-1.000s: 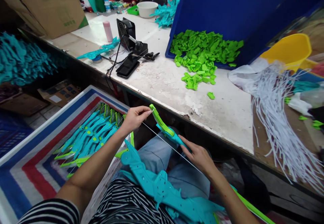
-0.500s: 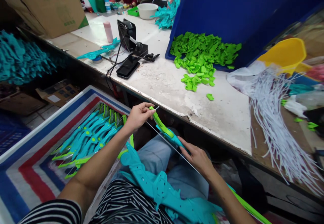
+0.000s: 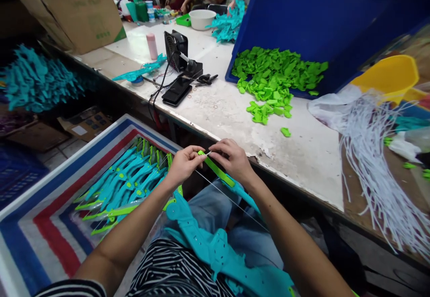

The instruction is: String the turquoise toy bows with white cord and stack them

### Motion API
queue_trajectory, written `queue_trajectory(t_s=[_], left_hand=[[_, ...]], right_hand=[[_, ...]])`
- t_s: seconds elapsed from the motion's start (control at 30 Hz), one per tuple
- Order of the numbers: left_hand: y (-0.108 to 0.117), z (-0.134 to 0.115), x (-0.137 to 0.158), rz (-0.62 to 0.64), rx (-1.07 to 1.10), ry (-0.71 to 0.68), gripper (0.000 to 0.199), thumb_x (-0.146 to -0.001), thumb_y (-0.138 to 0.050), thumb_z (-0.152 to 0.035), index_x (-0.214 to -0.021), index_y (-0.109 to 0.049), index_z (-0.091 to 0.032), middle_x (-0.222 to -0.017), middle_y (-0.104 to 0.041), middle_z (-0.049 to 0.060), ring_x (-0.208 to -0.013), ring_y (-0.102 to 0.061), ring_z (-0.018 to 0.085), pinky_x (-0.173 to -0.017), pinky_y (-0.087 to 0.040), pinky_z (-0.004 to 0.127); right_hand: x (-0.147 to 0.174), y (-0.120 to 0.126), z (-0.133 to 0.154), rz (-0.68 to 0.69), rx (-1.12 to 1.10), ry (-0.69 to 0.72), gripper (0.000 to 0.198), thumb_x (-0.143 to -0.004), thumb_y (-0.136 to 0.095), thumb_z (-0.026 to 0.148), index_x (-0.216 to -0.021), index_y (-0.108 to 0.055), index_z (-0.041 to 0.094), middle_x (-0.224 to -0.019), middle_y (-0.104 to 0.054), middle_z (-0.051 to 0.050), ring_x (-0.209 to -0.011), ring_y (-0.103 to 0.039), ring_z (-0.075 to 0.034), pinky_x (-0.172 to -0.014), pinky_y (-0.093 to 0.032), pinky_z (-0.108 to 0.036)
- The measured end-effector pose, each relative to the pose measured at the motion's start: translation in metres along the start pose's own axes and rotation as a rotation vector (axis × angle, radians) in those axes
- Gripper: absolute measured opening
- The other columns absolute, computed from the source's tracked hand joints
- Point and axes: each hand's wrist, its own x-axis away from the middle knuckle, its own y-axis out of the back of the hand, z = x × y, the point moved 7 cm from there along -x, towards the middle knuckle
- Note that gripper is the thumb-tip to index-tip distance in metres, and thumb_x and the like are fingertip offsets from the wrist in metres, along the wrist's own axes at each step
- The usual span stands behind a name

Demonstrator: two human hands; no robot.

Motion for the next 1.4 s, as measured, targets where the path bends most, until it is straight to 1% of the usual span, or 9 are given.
queue_trajectory(t_s=[0.33, 0.5, 0.6, 0.77, 0.83, 1.0, 1.1, 1.3, 1.4], left_hand=[[0.004, 0.022, 0.006, -0.034, -0.045, 0.111, 0.033, -0.066, -0.071, -0.040, -0.084, -0.057, -0.016, -0.049, -0.050, -0.008, -0.038, -0.042, 0.007, -0.040, -0.033, 0.019], [0.011, 0.013, 0.008, -0.226, -0.425, -0.200, 0.005, -0.073, -0.064, -0.022, -0.073, -0.061, -0.018, -0.091, -0.064, 0.005, -0.079, -0.060, 0.016, -0.068, -0.047, 0.026], [0.008, 0.013, 0.012, -0.196, -0.383, -0.305, 0.007, -0.080, -0.057, -0.021, -0.084, -0.062, -0.018, -0.102, -0.065, 0.007, -0.089, -0.060, 0.017, -0.078, -0.047, 0.029], [-0.001, 0.011, 0.023, 0.007, -0.344, -0.382, 0.016, -0.081, -0.054, -0.024, -0.080, -0.069, -0.019, -0.083, -0.065, 0.005, -0.082, -0.060, 0.017, -0.078, -0.046, 0.029], [-0.003, 0.009, 0.022, 0.038, -0.355, -0.319, 0.017, -0.079, -0.057, -0.027, -0.076, -0.071, -0.019, -0.084, -0.065, 0.006, -0.082, -0.060, 0.018, -0.077, -0.046, 0.029], [-0.002, 0.012, 0.004, 0.031, -0.001, 0.042, 0.045, -0.076, -0.059, -0.057, -0.078, -0.071, -0.014, -0.079, -0.066, 0.007, -0.081, -0.059, 0.019, -0.076, -0.046, 0.031], [0.006, 0.012, -0.002, 0.021, 0.084, 0.155, 0.040, -0.065, -0.071, -0.050, -0.079, -0.070, -0.013, -0.080, -0.066, 0.007, -0.080, -0.059, 0.019, -0.074, -0.046, 0.030], [0.019, -0.038, 0.018, -0.145, -0.655, -0.305, 0.010, -0.076, -0.057, -0.017, -0.067, -0.062, -0.017, -0.097, -0.064, 0.009, -0.093, -0.058, 0.021, -0.086, -0.045, 0.033], [0.013, -0.048, 0.030, -0.198, -0.646, -0.408, 0.011, -0.081, -0.051, -0.018, -0.078, -0.062, -0.019, -0.087, -0.065, 0.007, -0.085, -0.061, 0.018, -0.080, -0.048, 0.030]], right_hand=[[0.001, -0.012, 0.018, 0.078, 0.102, 0.131, 0.014, -0.092, -0.044, 0.021, -0.079, -0.049, 0.021, -0.080, -0.053, -0.006, -0.079, -0.049, -0.020, -0.071, -0.043, -0.034], [0.004, -0.014, 0.016, 0.021, 0.162, 0.075, 0.015, -0.093, -0.043, 0.021, -0.079, -0.047, 0.022, -0.080, -0.051, -0.006, -0.078, -0.050, -0.020, -0.069, -0.044, -0.034], [0.005, -0.009, 0.000, -0.004, 0.129, 0.020, 0.014, -0.092, -0.044, 0.023, -0.079, -0.049, 0.022, -0.081, -0.052, -0.005, -0.074, -0.051, -0.018, -0.068, -0.045, -0.031], [0.004, 0.058, -0.060, -0.546, 0.102, -0.301, 0.015, -0.086, -0.053, 0.029, -0.074, -0.049, 0.021, -0.076, -0.051, -0.004, -0.073, -0.050, -0.018, -0.068, -0.046, -0.033], [0.010, 0.066, -0.058, -0.709, 0.063, -0.368, 0.016, -0.088, -0.049, 0.031, -0.077, -0.048, 0.020, -0.077, -0.052, -0.005, -0.073, -0.051, -0.018, -0.068, -0.047, -0.033], [0.022, -0.011, 0.027, -0.427, -0.181, -0.129, 0.013, -0.091, -0.047, 0.028, -0.081, -0.053, 0.022, -0.096, -0.058, -0.007, -0.110, -0.053, -0.024, -0.094, -0.044, -0.042], [0.044, -0.044, 0.041, -0.383, -0.230, -0.166, 0.011, -0.089, -0.049, 0.026, -0.081, -0.055, 0.022, -0.111, -0.056, -0.009, -0.121, -0.047, -0.026, -0.100, -0.039, -0.047], [0.054, -0.052, 0.022, -0.369, -0.311, -0.232, 0.011, -0.089, -0.051, 0.027, -0.080, -0.056, 0.022, -0.101, -0.059, -0.009, -0.106, -0.055, -0.023, -0.094, -0.044, -0.044], [0.051, -0.052, 0.026, -0.373, -0.337, -0.243, 0.012, -0.088, -0.051, 0.028, -0.079, -0.056, 0.022, -0.096, -0.061, -0.008, -0.101, -0.056, -0.023, -0.092, -0.046, -0.043]])
